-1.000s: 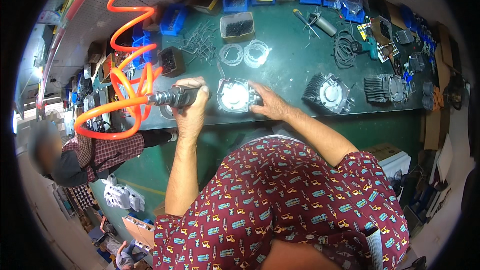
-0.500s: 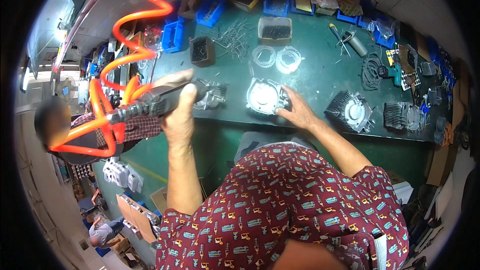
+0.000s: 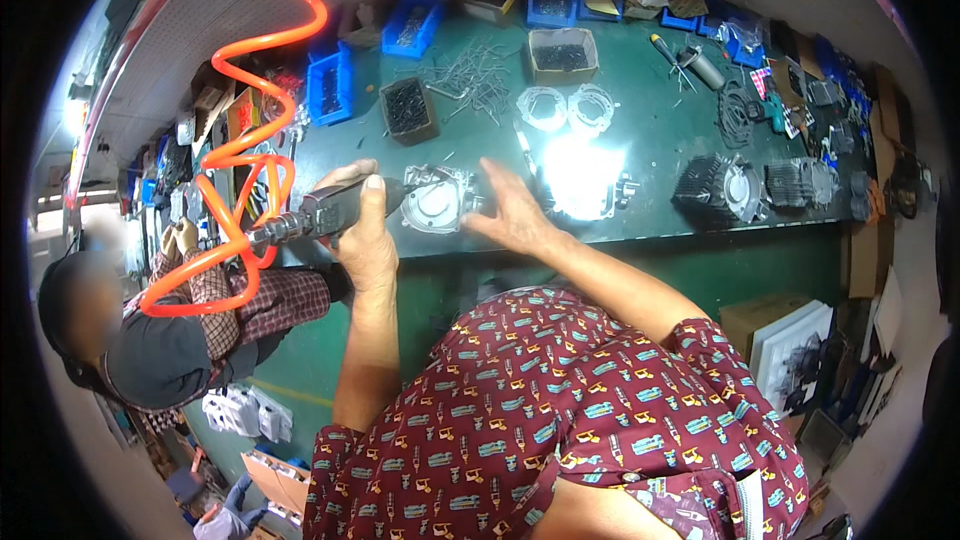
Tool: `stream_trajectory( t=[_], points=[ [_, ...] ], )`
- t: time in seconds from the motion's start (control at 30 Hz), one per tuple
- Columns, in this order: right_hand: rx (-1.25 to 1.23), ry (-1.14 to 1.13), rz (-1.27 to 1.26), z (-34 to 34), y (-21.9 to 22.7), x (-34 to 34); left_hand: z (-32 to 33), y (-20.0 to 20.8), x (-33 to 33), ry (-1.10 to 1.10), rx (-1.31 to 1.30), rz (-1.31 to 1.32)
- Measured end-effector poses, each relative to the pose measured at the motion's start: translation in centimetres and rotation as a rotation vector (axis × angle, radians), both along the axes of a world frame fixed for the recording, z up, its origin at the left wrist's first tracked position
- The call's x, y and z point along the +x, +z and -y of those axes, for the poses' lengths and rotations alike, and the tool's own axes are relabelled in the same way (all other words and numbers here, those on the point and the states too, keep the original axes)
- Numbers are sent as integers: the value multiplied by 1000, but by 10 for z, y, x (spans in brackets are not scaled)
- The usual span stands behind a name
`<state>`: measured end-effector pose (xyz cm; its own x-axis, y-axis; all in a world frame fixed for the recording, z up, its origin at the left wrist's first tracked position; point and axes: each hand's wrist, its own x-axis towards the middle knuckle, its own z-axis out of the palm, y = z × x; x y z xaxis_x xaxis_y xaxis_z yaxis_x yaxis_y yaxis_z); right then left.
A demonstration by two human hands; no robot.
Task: The person assembles small electronic components on a workbench. They use a power drill to fasten parts, then connect wires to a circular component and secure them with pliers. The person handles multiple similar units sequentially.
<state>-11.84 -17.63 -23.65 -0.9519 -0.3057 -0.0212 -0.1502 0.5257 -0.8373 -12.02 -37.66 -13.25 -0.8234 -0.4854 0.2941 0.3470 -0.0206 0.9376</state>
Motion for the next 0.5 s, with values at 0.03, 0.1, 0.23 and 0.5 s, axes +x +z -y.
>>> stream_trajectory(
  t=[0.03, 0.1, 0.23, 0.5],
  points=[
    [21, 1, 15, 8, -14, 1, 1, -4, -2, -13, 11, 3],
    [-15, 7, 43, 19, -31, 3, 7, -10, -4, -38, -6, 5],
    [-122, 6, 60, 23, -41, 4, 18, -17, -10, -73, -46, -16],
    [-81, -1, 69, 23, -39, 8, 23, -14, -7, -163, -41, 9]
  ],
)
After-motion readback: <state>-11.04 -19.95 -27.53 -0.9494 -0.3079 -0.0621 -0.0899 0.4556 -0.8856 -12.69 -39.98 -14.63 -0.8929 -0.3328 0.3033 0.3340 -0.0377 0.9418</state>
